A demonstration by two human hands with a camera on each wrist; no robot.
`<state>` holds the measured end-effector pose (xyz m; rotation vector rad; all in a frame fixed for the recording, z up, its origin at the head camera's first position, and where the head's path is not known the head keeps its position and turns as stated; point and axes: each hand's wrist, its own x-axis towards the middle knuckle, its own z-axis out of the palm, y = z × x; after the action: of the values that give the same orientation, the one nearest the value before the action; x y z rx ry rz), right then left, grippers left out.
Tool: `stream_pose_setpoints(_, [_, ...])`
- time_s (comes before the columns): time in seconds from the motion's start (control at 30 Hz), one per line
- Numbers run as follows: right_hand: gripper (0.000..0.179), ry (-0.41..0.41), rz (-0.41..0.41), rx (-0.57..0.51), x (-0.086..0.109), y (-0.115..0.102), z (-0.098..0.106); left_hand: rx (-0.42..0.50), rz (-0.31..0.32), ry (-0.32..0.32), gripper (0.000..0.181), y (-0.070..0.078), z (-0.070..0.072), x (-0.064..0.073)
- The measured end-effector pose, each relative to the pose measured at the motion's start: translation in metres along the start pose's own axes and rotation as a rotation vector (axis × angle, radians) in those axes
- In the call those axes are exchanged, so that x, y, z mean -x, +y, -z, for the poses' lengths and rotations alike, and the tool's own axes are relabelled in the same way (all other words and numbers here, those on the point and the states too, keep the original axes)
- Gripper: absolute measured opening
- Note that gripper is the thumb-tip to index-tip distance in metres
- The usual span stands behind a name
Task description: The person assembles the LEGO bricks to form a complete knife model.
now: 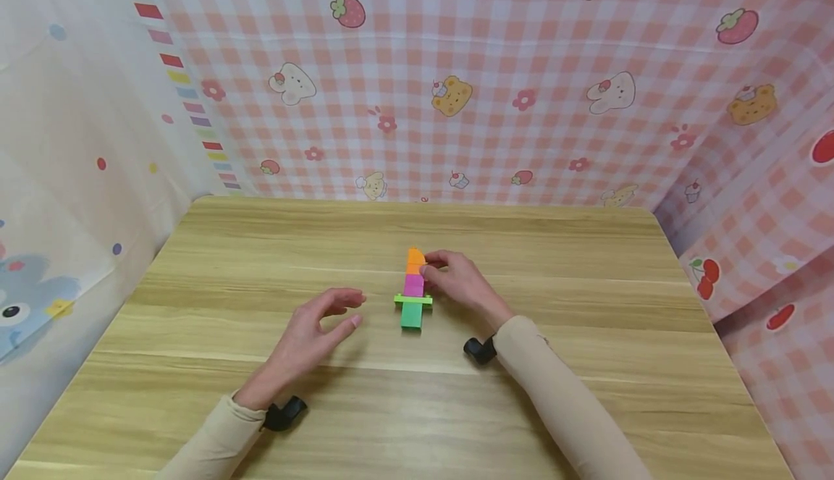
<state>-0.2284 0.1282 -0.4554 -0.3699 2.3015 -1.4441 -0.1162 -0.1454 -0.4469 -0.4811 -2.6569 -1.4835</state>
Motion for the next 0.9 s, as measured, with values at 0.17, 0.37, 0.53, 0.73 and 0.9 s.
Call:
stream_pose_setpoints(0.17, [0.050,0.001,-0.033,-0.018,-0.0043,0.0014,0.0006,-0.005,-0.015,0.003,0.036,-0.0016,-0.0005,-0.0002])
stream_pose_setpoints(0.37, [0.050,0.001,-0.063,-0.032,-0.0087,0.0030,0.0011,-0.003,-0.011,-0.001,0.036,-0.0033,-0.0008,-0.0008])
stream_pose_setpoints(0.53, [0.049,0.014,-0.101,-0.027,-0.0100,0.0015,0.0021,0.007,-0.019,-0.004,0.035,-0.0031,-0.0001,-0.0013])
stream_pose_setpoints(0.73, [0.049,0.040,-0.129,0.001,-0.0093,-0.0028,0.0041,0.009,-0.024,-0.008,0.035,-0.0034,0.0003,-0.0019])
stream_pose_setpoints(0.9, [0.047,0.061,-0.143,-0.006,-0.0093,-0.0024,0.0052,0.013,-0.021,-0.013,0.035,-0.0038,0.0001,-0.0020])
